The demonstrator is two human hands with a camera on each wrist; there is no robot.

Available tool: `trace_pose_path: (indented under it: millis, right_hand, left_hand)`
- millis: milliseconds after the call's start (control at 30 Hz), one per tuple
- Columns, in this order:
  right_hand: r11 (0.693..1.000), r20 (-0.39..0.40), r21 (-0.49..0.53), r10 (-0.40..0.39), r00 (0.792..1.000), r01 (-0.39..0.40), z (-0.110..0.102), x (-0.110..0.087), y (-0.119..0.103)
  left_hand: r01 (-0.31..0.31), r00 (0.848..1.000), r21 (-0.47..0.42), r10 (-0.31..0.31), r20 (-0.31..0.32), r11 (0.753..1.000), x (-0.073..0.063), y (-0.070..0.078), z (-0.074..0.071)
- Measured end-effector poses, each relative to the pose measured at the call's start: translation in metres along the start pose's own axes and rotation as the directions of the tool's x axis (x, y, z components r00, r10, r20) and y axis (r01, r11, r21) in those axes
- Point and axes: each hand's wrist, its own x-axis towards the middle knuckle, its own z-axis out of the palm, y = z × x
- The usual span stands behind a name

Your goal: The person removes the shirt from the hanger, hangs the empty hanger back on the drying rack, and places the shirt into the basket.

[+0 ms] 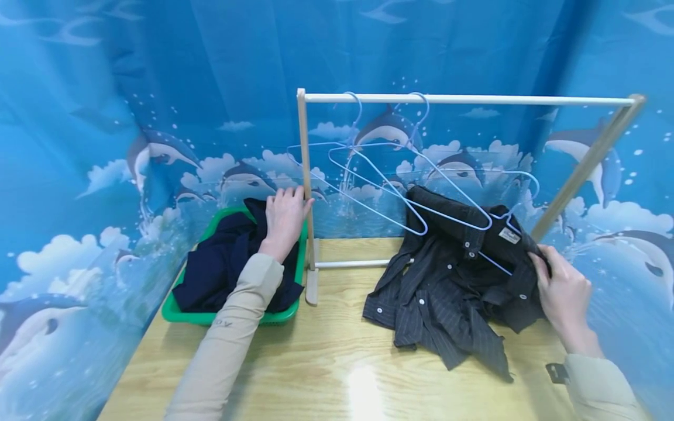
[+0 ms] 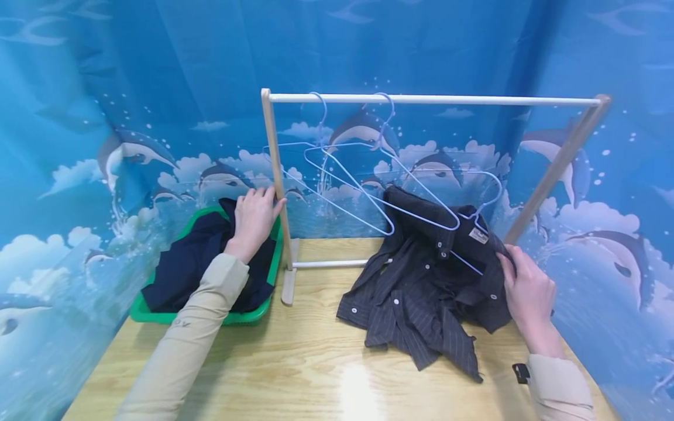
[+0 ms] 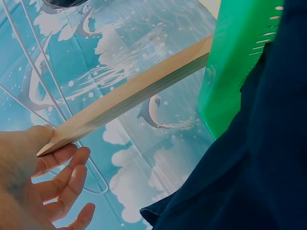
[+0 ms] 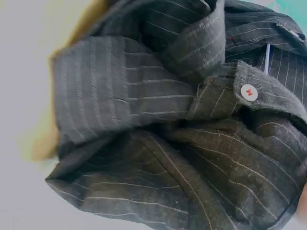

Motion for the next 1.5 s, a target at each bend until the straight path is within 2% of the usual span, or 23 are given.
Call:
trace_pose_path:
  millis: [300, 533, 700, 833, 1033, 1333, 1500]
  right_hand:
    - [0.999, -0.034, 0.039, -0.035, 0.999, 0.037, -0.002, -0.030, -0.003]
    - [0.998, -0.031, 0.060, -0.012, 0.999, 0.014, -0.002, -0.044, -0.004]
    - [0.996, -0.035, 0.059, -0.062, 0.997, 0.064, -0.002, -0.053, -0.003]
    - [0.990, -0.076, 0.037, -0.136, 0.988, 0.139, -0.001, -0.054, -0.007]
    - [0.966, -0.158, 0.028, -0.248, 0.956, 0.255, -0.001, -0.046, -0.026]
    - [0.931, -0.214, 0.122, -0.315, 0.925, 0.345, 0.003, -0.036, -0.058]
    - [0.929, -0.224, 0.152, -0.299, 0.927, 0.337, 0.010, -0.036, -0.069]
  left_hand:
    - [-0.004, 1.000, 0.000, 0.004, -0.021, 1.000, 0.000, -0.001, 0.000]
    - [-0.007, 1.000, -0.005, 0.007, -0.023, 1.000, 0.000, -0.002, -0.001]
    - [-0.006, 1.000, 0.005, 0.006, -0.014, 1.000, 0.001, -0.002, 0.000]
    - [-0.006, 1.000, 0.005, 0.006, -0.013, 1.000, 0.001, -0.003, 0.000]
    - [-0.005, 1.000, 0.004, 0.005, -0.025, 1.000, 0.000, -0.004, -0.001]
    - [-0.001, 1.000, 0.012, 0.001, -0.010, 1.000, 0.000, -0.004, 0.001]
    - [-0.016, 1.000, 0.023, 0.016, -0.026, 1.000, 0.000, -0.003, 0.002]
